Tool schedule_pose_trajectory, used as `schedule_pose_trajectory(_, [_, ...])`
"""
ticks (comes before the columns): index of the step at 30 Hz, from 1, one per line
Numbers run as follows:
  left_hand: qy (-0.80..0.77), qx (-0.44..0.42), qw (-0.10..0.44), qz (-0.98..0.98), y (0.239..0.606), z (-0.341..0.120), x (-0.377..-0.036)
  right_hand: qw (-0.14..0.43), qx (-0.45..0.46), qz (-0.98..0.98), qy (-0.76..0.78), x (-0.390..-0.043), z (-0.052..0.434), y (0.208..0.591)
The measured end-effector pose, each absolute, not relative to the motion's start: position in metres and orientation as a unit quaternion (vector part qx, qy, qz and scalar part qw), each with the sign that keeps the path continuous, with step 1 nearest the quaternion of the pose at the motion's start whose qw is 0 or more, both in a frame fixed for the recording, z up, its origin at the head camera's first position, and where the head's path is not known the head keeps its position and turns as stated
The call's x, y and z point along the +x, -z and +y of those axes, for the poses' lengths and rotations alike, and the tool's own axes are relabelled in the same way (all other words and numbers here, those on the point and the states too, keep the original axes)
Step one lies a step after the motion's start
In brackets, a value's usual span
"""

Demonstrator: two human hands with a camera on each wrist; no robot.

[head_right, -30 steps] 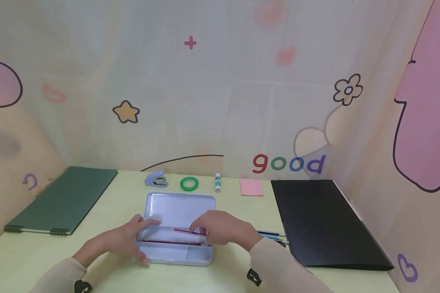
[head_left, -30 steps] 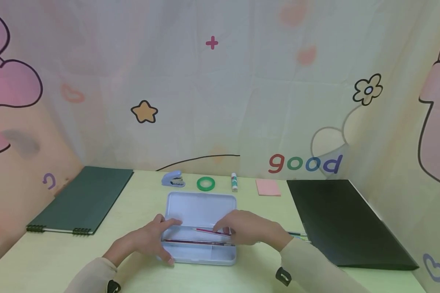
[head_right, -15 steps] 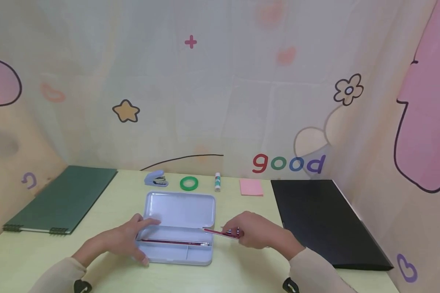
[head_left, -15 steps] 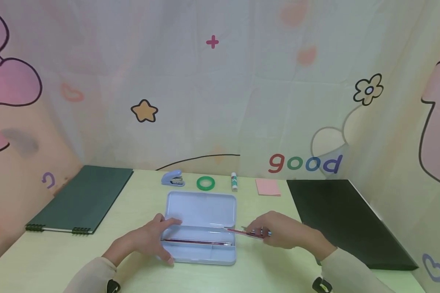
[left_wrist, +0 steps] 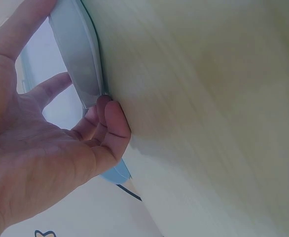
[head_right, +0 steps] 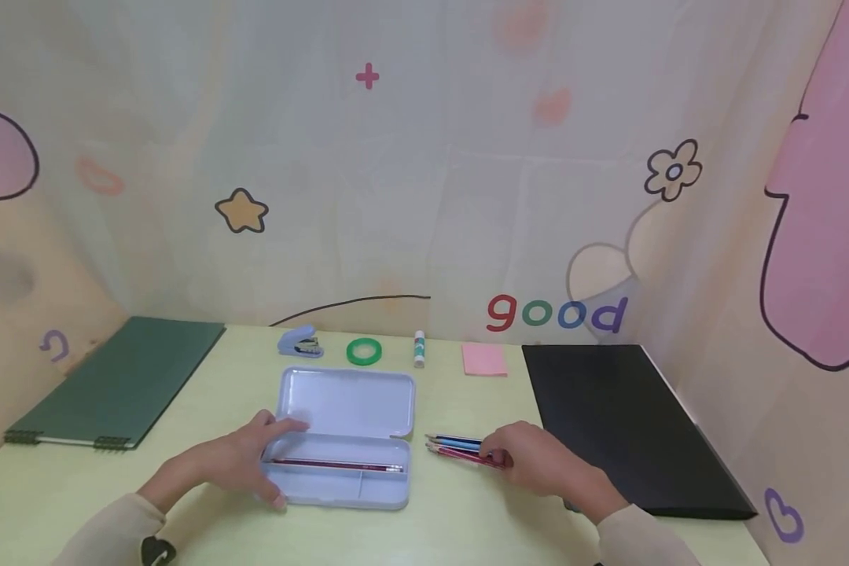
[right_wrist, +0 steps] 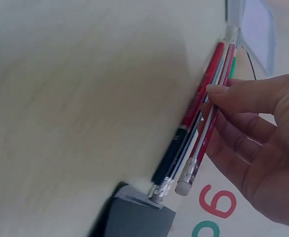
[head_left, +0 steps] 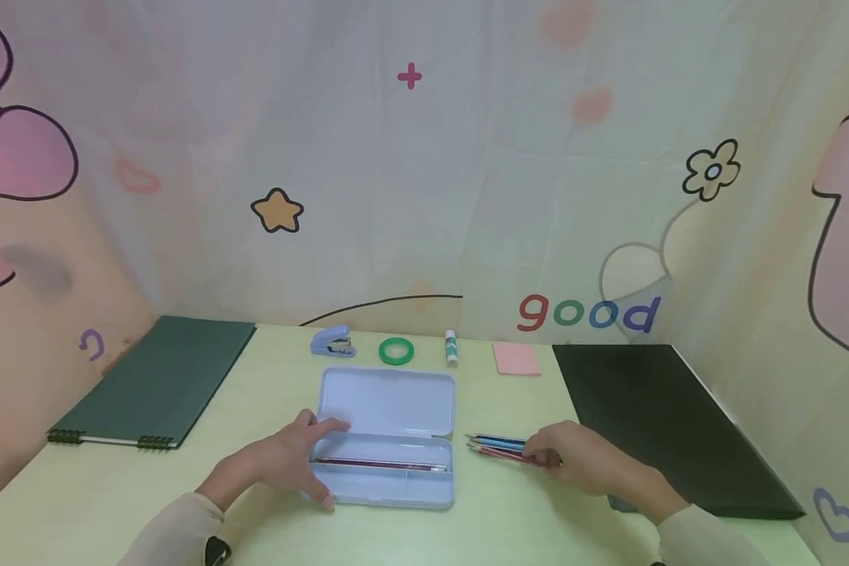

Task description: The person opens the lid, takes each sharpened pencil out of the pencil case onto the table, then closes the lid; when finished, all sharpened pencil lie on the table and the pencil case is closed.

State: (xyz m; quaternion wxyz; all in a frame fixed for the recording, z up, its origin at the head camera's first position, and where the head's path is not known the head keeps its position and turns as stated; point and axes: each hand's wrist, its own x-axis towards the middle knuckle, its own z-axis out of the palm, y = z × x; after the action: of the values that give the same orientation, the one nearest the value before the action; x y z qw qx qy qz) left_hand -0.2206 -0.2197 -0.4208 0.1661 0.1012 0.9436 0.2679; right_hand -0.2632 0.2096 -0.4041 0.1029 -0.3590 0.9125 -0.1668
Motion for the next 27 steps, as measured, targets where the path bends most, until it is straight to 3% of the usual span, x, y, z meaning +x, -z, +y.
schedule_pose_trajectory(17, [-0.263,0.100,0.169,0.945,0.4187,-0.2182,-0.2208,0.021,-0.336,0.938,0.084,-0.2606,0.2041,0.4139])
schedule_pose_trajectory(27, [-0.270,0.099,0.170,0.942,0.4173,-0.2173,-0.2202,0.017,-0.317,0.944,0.085,-0.2614,0.2045,0.4126])
